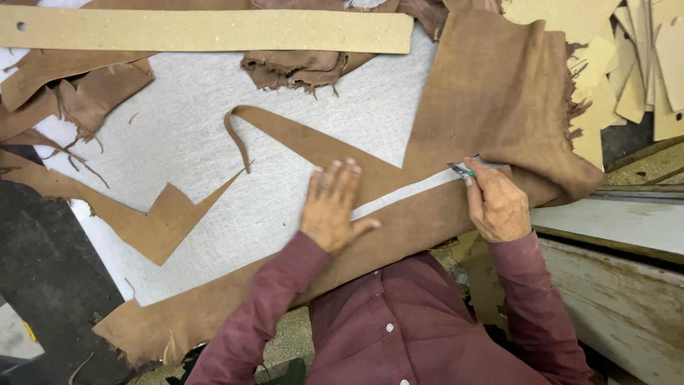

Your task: The person uses a utility knife to cut shapes from a large piece of brown leather using cardboard templates. They trace around the templates and cut out the pieces, then set them aside on the table.

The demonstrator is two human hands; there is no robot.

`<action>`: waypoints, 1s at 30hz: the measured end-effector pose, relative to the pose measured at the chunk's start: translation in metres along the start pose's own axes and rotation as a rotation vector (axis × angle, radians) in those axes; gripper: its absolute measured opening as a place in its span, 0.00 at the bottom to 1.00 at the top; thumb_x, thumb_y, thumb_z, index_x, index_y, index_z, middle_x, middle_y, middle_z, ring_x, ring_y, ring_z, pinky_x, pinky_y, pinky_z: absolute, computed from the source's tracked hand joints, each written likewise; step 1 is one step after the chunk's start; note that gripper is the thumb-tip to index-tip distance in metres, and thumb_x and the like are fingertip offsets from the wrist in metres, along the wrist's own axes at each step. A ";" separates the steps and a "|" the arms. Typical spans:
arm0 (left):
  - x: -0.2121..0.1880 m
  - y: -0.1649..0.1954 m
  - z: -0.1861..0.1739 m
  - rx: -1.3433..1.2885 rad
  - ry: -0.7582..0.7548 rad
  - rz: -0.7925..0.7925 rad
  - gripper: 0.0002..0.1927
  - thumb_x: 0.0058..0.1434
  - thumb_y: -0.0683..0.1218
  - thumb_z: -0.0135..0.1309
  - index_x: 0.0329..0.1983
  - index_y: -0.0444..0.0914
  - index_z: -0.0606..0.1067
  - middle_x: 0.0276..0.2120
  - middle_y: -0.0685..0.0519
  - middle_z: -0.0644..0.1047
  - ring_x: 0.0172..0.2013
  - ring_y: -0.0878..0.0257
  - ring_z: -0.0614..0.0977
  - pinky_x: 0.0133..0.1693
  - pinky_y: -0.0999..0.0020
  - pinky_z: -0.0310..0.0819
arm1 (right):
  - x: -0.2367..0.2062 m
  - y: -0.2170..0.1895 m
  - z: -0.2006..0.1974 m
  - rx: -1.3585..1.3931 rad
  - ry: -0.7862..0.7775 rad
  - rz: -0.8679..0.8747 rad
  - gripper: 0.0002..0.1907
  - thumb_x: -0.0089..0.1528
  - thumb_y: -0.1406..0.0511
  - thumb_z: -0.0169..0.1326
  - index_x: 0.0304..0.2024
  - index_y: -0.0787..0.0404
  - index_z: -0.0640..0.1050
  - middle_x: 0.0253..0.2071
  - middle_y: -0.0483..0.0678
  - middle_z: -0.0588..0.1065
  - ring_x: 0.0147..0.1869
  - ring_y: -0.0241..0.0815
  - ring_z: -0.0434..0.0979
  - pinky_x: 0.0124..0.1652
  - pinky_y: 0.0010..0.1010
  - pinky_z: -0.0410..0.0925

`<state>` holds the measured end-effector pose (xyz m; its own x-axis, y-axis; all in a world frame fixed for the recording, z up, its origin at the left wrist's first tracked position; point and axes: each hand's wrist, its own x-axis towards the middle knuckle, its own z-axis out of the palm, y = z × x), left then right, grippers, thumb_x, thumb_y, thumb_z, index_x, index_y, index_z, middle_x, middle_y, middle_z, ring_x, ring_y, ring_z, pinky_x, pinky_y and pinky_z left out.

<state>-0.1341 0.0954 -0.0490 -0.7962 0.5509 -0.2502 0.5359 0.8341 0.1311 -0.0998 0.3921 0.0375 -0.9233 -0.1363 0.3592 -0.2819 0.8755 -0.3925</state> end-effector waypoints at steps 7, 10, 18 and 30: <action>-0.013 -0.126 -0.022 0.051 0.486 -0.229 0.34 0.74 0.63 0.45 0.72 0.35 0.68 0.72 0.42 0.63 0.70 0.42 0.60 0.71 0.38 0.41 | 0.003 -0.041 0.024 0.203 -0.021 -0.112 0.11 0.64 0.74 0.58 0.50 0.68 0.76 0.42 0.57 0.78 0.45 0.55 0.81 0.45 0.40 0.73; -0.015 -0.139 -0.023 -0.078 0.651 -0.232 0.23 0.74 0.55 0.55 0.65 0.37 0.75 0.66 0.46 0.69 0.67 0.49 0.66 0.69 0.43 0.49 | 0.019 -0.070 0.047 0.229 -0.029 -0.202 0.11 0.63 0.74 0.58 0.48 0.68 0.76 0.42 0.57 0.77 0.45 0.57 0.79 0.45 0.41 0.73; -0.003 -0.145 -0.021 -0.214 0.764 -0.289 0.18 0.68 0.55 0.63 0.56 0.43 0.81 0.60 0.53 0.73 0.60 0.53 0.68 0.64 0.48 0.51 | 0.075 -0.132 0.123 0.252 -0.006 -0.230 0.08 0.65 0.67 0.59 0.47 0.61 0.81 0.37 0.50 0.78 0.38 0.49 0.80 0.37 0.38 0.73; -0.004 -0.145 -0.025 -0.242 0.769 -0.269 0.17 0.70 0.56 0.62 0.55 0.43 0.81 0.62 0.52 0.72 0.61 0.53 0.67 0.64 0.48 0.51 | 0.081 -0.151 0.155 -0.002 -0.058 -0.181 0.11 0.59 0.72 0.57 0.45 0.62 0.81 0.40 0.49 0.76 0.44 0.47 0.80 0.40 0.37 0.74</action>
